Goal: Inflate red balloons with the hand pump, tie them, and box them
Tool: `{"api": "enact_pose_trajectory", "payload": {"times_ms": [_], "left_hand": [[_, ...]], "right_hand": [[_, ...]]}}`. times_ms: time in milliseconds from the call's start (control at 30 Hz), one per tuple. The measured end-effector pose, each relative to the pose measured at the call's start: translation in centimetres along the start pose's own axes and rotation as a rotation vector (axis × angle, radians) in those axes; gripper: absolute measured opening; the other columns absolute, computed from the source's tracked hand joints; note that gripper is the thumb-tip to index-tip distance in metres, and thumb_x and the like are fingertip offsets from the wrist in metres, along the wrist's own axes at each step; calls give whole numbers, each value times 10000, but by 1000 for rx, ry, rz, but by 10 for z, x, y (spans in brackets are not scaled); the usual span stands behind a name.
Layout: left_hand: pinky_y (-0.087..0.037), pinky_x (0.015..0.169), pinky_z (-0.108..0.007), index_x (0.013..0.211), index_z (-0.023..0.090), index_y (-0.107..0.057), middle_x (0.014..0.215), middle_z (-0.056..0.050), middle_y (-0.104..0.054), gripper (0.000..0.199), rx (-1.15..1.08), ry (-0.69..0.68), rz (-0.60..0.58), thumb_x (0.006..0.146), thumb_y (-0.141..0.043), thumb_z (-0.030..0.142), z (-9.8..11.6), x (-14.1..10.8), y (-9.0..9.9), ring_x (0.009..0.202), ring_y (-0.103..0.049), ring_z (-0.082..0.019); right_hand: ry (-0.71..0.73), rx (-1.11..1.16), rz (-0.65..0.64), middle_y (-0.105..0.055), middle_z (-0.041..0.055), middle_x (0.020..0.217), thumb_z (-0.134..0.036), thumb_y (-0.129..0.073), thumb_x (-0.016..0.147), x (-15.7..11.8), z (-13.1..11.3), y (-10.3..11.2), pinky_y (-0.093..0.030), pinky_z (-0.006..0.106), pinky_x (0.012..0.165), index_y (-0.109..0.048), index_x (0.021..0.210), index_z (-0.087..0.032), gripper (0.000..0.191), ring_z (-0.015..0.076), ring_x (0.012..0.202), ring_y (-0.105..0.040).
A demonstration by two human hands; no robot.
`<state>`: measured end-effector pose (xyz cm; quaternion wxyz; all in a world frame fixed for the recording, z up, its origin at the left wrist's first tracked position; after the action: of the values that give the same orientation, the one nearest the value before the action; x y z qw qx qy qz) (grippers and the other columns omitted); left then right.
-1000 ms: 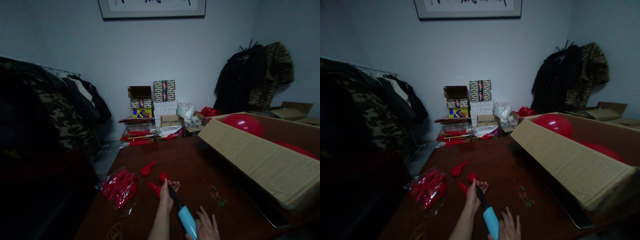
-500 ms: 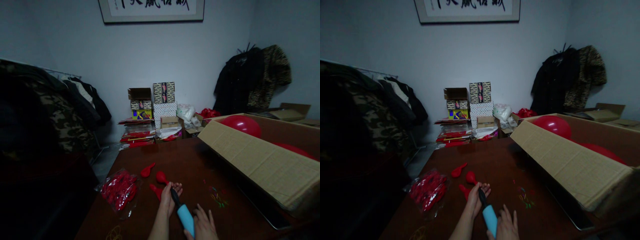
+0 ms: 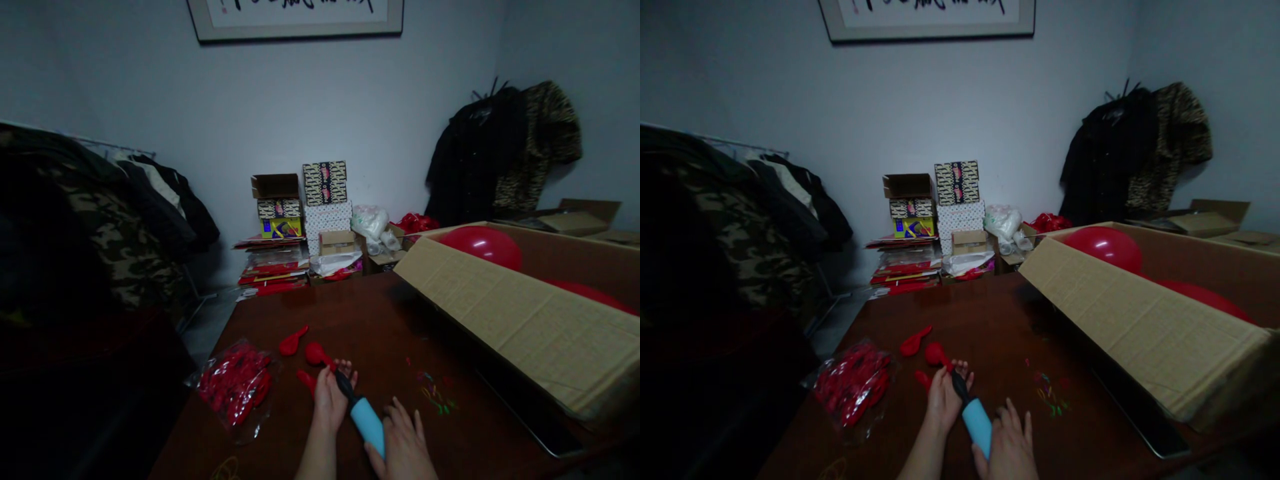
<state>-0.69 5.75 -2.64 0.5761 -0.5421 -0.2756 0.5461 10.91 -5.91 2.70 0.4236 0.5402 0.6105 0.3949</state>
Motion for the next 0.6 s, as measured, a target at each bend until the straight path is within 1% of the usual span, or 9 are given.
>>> {"api": "enact_pose_trajectory", "payload": {"times_ms": [67,200,333,400,500,600], "left_hand": [[-433,896,-415,739,156,-591,785,-66,-646,146,15,-2,21,830,-493,215,-1,0,1,822,-637,-184],[-443,876,-407,690,159,-573,742,-51,-639,139,73,-58,58,816,-535,203,1,2,3,780,-639,-176],[-440,880,-406,800,152,-609,819,-69,-653,98,61,-21,45,822,-520,189,-2,2,3,841,-640,-192],[-440,878,-405,820,148,-610,833,-76,-656,108,50,-16,44,826,-507,179,-2,2,4,849,-640,-194],[-452,853,-401,758,150,-584,779,-64,-648,111,69,-46,55,828,-508,190,-1,1,3,806,-645,-189],[-467,818,-413,702,159,-536,712,-49,-627,142,123,-84,62,827,-516,223,0,0,-1,764,-643,-194]], "right_hand": [[-3,-3,-7,-470,156,1327,-495,-393,764,-1,-1,1,-113,595,1077,-571,1121,-119,548,333,1330,-252],[-16,-1,-20,-454,145,1343,-482,-395,758,-3,-3,4,-122,572,1085,-548,1157,-118,561,317,1338,-238],[-52,19,-19,-463,133,1337,-492,-377,764,-3,-1,5,-132,574,1079,-573,1117,-134,540,317,1331,-257],[-56,25,28,-483,134,1320,-489,-377,768,-3,0,5,-129,569,1077,-580,1103,-136,527,317,1324,-272],[-51,30,120,-511,136,1292,-470,-398,766,-4,1,1,-116,565,1074,-594,1078,-139,495,319,1316,-285],[-40,40,175,-524,127,1280,-431,-435,752,-4,3,-8,-92,549,1083,-608,1054,-140,454,311,1318,-281]]}}
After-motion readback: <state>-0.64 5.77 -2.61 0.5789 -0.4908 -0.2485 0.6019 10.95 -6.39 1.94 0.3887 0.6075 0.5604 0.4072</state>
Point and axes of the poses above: each hand's wrist, its own x-axis towards the middle knuckle, its own y-axis out of the back of the hand, z = x × y, the point moved 7 cm from there along x, towards the middle knuckle
